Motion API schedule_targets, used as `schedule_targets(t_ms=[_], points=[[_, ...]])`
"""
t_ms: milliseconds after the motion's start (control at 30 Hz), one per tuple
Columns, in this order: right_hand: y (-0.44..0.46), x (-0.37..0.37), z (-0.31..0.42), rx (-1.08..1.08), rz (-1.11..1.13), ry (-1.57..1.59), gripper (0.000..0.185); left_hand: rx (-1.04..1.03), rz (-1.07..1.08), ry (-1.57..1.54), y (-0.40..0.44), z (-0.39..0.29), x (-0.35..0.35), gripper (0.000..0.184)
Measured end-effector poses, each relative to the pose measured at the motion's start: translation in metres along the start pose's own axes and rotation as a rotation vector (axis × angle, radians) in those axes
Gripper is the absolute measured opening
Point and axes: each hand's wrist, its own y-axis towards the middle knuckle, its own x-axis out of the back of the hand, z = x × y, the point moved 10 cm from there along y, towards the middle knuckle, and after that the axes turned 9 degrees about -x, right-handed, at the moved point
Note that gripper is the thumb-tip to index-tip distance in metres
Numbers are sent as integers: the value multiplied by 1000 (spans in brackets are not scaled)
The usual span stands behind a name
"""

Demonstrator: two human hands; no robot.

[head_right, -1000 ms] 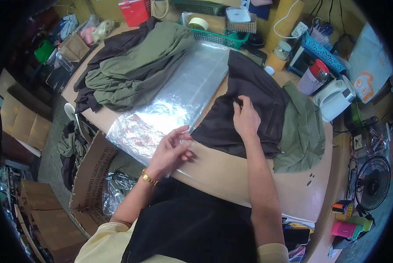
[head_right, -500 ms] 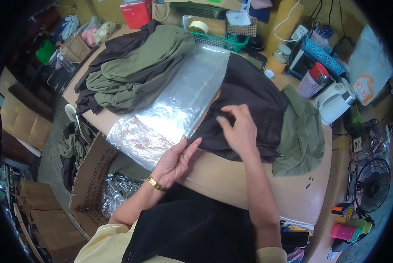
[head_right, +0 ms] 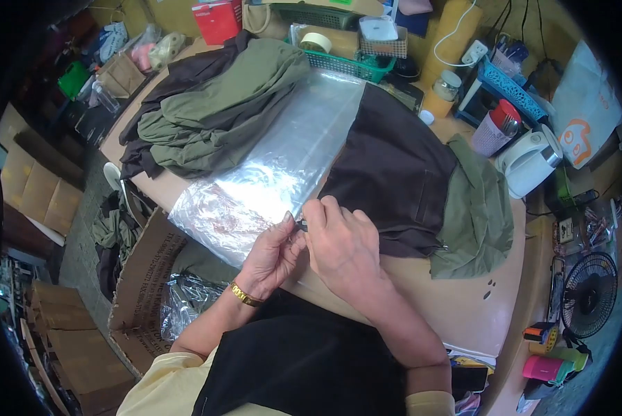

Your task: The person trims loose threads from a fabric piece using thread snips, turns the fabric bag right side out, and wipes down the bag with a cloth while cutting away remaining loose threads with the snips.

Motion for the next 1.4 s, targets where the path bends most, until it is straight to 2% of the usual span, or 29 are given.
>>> schedule_targets(t_ms=[100, 267, 333, 367, 433, 500, 567, 633, 700, 733, 767, 833, 900, 967, 1000, 1067, 1100, 1167, 1200, 1233, 1300, 1400], points=[[0, -2, 4, 9, -11, -28, 31, -46, -71, 94, -4, -6, -3, 19], [-1, -9, -4, -35, 37, 29, 31, -52, 9, 92, -8, -7, -8, 22], [4, -1, -28, -167, -46, 145, 31, -41, -22, 115, -15, -14, -21, 22], [6, -8, -52, -324, -8, 204, 36, -28, -52, 137, -17, -14, -23, 22], [7, -15, -88, -411, -57, 170, 43, -41, -12, 194, -20, -18, -17, 21], [-6, -43, -132, -411, -66, 148, 47, -52, 35, 253, -23, -29, -6, 20], [-26, -75, -169, -562, 76, 80, 43, -263, 34, 351, -26, -73, 12, 27], [-31, -77, -165, -536, 71, 73, 41, -299, 422, -64, -25, -117, 12, 36], [-34, -82, -162, -514, 73, 68, 38, -665, 24, 615, -34, -177, 32, 41], [-33, -80, -160, -493, 33, 58, 37, -715, -207, 802, -35, -184, 31, 37], [-31, -78, -157, -471, -9, 47, 35, -713, -205, 804, -27, -177, 20, 37], [-30, -80, -156, -481, -16, 60, 35, -486, -36, 921, -3, -133, -4, 42], [-29, -80, -155, -489, -27, 75, 34, -303, 93, 1052, 24, -84, -13, 54], [-31, -80, -159, -549, -10, 108, 35, -273, 119, 1276, 53, -48, -15, 50], [-31, -78, -160, -550, -13, 103, 35, -274, 124, 1273, 68, -37, -9, 50], [-36, -82, -164, -593, 55, 102, 38, -490, 266, 1571, 85, -26, -22, 38], [-37, -79, -164, -596, 53, 97, 38, -489, 271, 1567, 84, -28, -26, 38], [-39, -82, -166, -642, 147, 76, 41, -241, 248, 1690, 84, -28, -19, 31], [-40, -85, -168, -678, 199, 100, 43, -276, 200, 1565, 78, -34, -18, 26], [-40, -84, -169, -679, 201, 103, 43, -273, 198, 1568, 75, -37, -17, 26], [-40, -85, -168, -662, 212, 102, 43, -123, 70, 1308, 70, -41, 1, 21], [-40, -84, -169, -666, 225, 82, 45, -192, 99, 1250, 70, -43, 7, 19]])
